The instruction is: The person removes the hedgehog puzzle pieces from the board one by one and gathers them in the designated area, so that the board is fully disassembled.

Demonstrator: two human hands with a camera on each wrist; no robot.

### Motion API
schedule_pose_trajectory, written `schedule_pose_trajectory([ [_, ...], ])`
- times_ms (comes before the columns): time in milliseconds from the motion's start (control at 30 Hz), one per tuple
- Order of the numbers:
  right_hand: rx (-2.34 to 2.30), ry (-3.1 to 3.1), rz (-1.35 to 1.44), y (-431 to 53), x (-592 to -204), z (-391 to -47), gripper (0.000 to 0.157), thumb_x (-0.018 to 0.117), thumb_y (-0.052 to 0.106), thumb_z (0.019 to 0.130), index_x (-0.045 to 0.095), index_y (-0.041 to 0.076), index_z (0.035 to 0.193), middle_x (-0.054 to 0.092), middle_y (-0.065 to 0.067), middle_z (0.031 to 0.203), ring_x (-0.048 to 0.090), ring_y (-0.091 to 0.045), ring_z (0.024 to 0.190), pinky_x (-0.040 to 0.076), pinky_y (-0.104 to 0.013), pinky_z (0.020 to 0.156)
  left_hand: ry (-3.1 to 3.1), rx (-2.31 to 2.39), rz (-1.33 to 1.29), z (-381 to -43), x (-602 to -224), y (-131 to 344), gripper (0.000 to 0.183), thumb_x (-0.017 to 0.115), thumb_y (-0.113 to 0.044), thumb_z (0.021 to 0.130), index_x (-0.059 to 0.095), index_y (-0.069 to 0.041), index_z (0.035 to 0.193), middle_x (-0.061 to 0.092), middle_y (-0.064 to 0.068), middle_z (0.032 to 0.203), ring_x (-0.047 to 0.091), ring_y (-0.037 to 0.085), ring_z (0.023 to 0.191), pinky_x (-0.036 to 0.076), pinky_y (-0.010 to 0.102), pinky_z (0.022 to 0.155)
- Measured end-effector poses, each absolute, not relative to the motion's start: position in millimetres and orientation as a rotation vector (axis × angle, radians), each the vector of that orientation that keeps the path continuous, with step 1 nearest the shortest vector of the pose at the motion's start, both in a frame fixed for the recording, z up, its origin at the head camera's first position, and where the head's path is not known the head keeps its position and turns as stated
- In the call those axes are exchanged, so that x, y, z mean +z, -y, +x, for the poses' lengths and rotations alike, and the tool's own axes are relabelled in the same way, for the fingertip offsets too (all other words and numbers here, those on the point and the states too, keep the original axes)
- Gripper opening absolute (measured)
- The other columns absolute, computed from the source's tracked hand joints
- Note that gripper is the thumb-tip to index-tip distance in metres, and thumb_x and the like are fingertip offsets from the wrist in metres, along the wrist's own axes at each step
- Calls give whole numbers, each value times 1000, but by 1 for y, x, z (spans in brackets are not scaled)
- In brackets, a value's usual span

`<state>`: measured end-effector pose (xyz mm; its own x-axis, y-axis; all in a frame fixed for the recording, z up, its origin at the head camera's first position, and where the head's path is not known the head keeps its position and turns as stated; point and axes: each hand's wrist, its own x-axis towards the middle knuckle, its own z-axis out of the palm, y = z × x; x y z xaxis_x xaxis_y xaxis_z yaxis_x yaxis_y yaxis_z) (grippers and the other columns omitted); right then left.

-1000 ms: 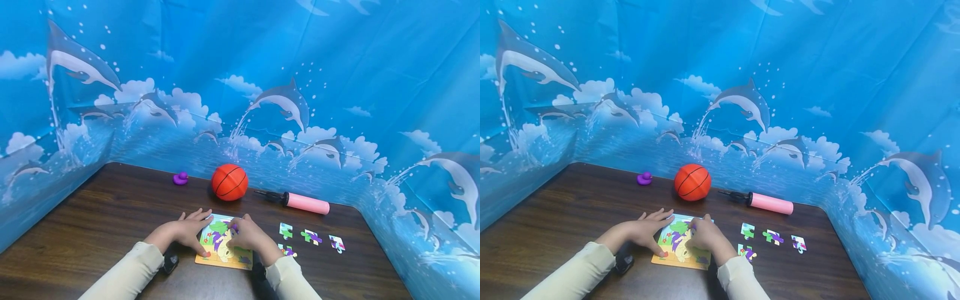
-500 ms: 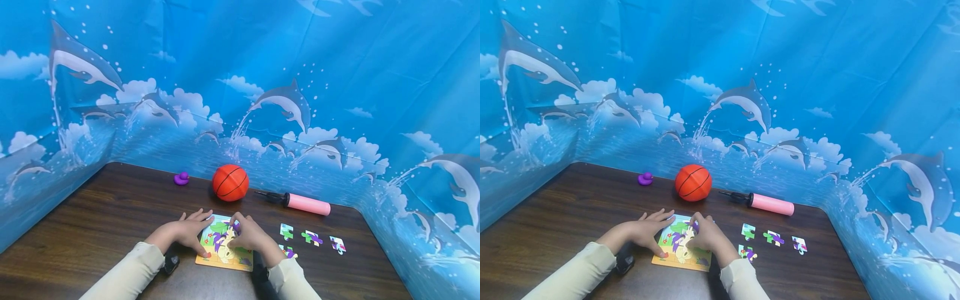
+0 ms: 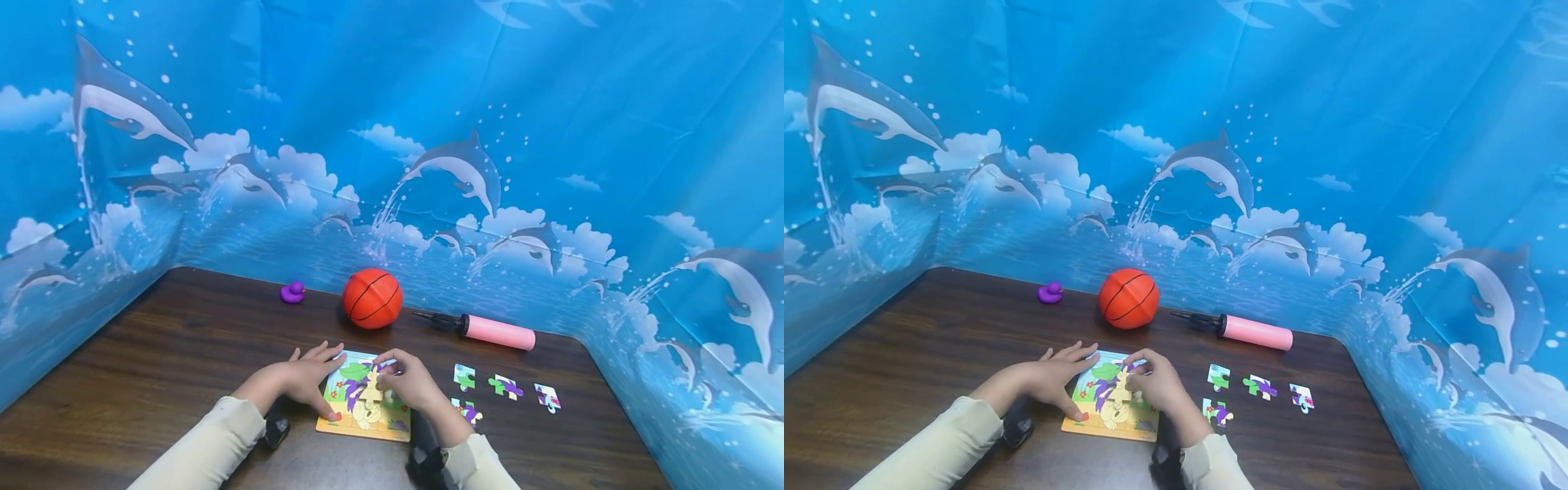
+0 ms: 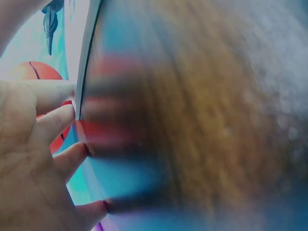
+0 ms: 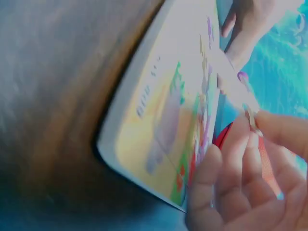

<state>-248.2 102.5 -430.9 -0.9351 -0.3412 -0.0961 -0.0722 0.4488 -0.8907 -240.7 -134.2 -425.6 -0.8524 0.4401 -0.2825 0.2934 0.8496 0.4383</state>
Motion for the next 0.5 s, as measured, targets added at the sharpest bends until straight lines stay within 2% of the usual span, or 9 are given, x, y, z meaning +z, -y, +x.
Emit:
schedule_pose_trajectory([
  [100, -1619, -2381, -196, -111, -432, -247, 26, 68, 10, 92, 67, 7, 118, 68, -6, 89, 69, -21, 82, 58, -38, 71, -2643, 542, 552, -244, -429, 132, 108, 84, -54, 71, 35, -6, 154, 20, 12, 163, 8, 40, 150, 3, 73, 111],
  [200, -1713, -2319, -70, -126, -433, -246, 30, 69, 18, 93, 67, 3, 120, 70, -7, 96, 71, -20, 88, 59, -41, 77, -2641, 550, 559, -245, -431, 132, 109, 85, -53, 71, 34, -7, 154, 19, 12, 164, 8, 40, 150, 3, 72, 111],
  [367, -1739, -2284, 21, -168, -431, -241, 37, 70, 26, 94, 68, -3, 117, 71, -8, 102, 71, -18, 89, 60, -36, 76, -2634, 579, 562, -246, -433, 134, 109, 85, -52, 70, 33, -5, 154, 19, 13, 163, 7, 42, 149, 1, 74, 110],
  [500, -1780, -2318, 113, -218, -433, -233, 35, 67, 20, 96, 66, -9, 115, 72, -12, 103, 72, -19, 88, 60, -36, 74, -2630, 601, 566, -246, -434, 137, 110, 85, -53, 70, 33, -5, 154, 17, 13, 164, 6, 42, 149, 0, 74, 109],
])
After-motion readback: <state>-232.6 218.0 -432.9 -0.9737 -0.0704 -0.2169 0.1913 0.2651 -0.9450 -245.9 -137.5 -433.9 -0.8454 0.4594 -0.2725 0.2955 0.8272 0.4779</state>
